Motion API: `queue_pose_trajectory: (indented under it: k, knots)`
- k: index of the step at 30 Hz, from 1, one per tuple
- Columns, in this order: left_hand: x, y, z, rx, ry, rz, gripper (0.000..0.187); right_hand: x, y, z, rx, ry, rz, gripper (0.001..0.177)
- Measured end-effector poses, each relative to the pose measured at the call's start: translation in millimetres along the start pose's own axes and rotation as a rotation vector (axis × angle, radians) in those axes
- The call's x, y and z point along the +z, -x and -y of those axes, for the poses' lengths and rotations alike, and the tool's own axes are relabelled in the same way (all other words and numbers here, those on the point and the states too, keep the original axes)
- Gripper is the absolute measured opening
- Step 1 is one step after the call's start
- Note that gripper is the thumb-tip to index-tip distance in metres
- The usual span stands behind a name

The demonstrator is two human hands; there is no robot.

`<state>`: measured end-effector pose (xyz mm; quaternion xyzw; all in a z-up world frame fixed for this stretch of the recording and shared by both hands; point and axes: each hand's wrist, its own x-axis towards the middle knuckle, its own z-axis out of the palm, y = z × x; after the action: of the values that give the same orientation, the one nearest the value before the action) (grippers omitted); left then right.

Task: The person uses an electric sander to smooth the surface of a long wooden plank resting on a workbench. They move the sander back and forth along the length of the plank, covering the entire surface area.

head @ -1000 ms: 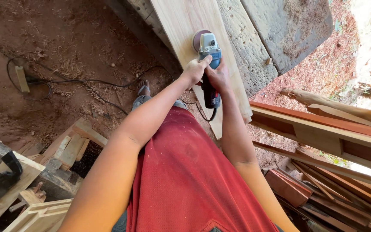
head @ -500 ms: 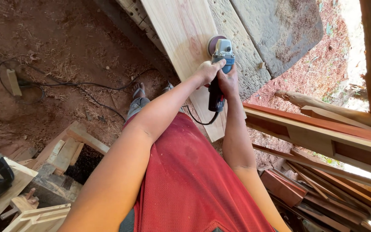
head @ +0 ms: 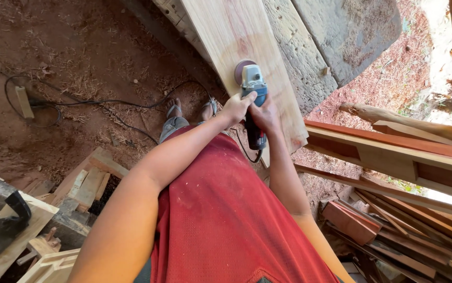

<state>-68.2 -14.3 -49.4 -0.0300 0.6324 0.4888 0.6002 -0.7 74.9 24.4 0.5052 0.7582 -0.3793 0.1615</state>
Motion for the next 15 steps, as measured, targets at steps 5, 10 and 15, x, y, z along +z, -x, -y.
queue_pose_trajectory:
  k: [5, 10, 15]
  knots:
    - [-30, 61, -14, 0.036, -0.004, -0.066, 0.079, 28, 4, 15, -0.092, -0.015, 0.023, 0.048]
    - [-27, 64, -36, 0.064, -0.013, -0.09, 0.077, 11, 1, 23, -0.036, -0.009, 0.051, 0.052]
    - [-7, 55, -67, 0.003, 0.073, -0.06, 0.075, -10, 2, 38, -0.058, -0.132, -0.003, 0.044]
